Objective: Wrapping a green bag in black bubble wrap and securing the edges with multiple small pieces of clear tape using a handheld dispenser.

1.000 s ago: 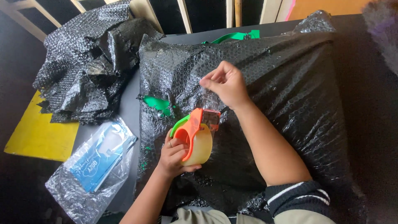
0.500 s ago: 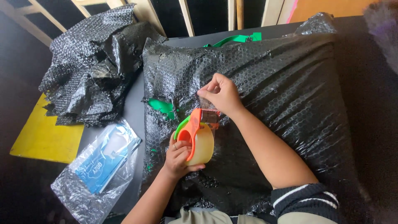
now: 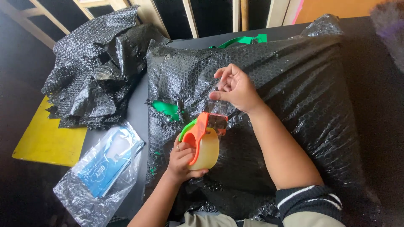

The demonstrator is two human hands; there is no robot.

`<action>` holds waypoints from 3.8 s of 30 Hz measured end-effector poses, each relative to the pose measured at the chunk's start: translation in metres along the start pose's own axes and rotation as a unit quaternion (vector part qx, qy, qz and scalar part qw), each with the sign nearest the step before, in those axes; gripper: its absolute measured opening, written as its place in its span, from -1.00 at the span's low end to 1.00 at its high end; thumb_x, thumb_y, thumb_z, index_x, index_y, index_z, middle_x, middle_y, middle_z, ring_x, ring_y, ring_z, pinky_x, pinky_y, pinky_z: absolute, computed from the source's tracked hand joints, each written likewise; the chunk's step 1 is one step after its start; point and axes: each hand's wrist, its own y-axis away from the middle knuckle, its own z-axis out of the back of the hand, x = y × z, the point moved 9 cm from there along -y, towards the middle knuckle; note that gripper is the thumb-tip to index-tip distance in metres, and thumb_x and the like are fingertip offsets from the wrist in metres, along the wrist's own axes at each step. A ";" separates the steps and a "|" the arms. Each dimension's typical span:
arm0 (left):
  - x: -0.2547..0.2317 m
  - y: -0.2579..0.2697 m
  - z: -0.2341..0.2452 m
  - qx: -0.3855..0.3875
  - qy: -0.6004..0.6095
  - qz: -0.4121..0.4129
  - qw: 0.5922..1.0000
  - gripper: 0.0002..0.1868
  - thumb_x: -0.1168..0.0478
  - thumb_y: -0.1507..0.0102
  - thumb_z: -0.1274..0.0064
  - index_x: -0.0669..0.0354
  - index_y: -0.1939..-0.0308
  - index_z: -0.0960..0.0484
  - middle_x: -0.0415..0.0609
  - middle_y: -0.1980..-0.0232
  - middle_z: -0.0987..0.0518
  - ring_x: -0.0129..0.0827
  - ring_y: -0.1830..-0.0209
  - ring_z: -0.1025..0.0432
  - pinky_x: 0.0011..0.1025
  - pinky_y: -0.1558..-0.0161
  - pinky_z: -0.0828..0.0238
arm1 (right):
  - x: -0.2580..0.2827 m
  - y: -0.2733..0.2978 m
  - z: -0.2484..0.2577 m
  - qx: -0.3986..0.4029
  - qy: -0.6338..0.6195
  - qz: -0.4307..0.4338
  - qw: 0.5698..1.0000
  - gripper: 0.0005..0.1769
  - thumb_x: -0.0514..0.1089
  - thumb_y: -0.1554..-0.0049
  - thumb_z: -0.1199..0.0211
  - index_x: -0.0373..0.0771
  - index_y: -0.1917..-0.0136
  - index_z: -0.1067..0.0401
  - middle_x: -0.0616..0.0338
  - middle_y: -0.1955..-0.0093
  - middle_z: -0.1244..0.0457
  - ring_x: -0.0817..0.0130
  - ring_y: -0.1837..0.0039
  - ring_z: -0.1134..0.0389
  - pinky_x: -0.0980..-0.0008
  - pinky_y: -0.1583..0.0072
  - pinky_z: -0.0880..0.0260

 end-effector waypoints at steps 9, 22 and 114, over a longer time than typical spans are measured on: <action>0.001 0.005 -0.003 0.001 -0.016 0.005 1.000 -0.51 -0.16 -0.17 -0.35 0.19 0.49 -0.62 -0.05 0.46 -0.56 -0.20 0.47 -0.34 0.39 -0.16 -0.21 | -0.014 0.010 -0.012 0.015 0.211 -0.096 0.973 -0.50 -0.14 0.16 -0.71 -0.16 0.26 -0.33 0.29 0.35 -0.32 0.60 0.35 -0.24 0.65 0.32 -0.09; -0.019 0.011 0.006 -0.106 -0.038 -0.081 0.990 -0.48 -0.20 -0.23 -0.23 0.08 0.58 -0.50 -0.14 0.55 -0.52 -0.30 0.51 -0.27 0.32 -0.17 -0.26 | 0.039 0.016 -0.023 0.058 0.191 -0.033 0.979 -0.66 -0.26 0.09 -0.63 -0.22 0.25 -0.42 0.21 0.36 -0.36 0.49 0.24 -0.38 0.45 -0.04 -0.43; 0.164 -0.022 0.048 0.341 -0.179 0.260 0.886 0.06 -0.36 -0.20 -0.05 -0.06 -0.65 -0.02 0.27 -0.54 -0.15 0.33 -0.64 0.19 0.47 -0.45 0.38 | -0.009 0.020 -0.079 0.031 0.509 0.003 0.860 0.11 -0.27 -0.12 -0.31 0.17 -0.73 0.23 0.28 -0.03 -0.47 0.16 -0.15 -0.47 0.15 -0.22 -0.39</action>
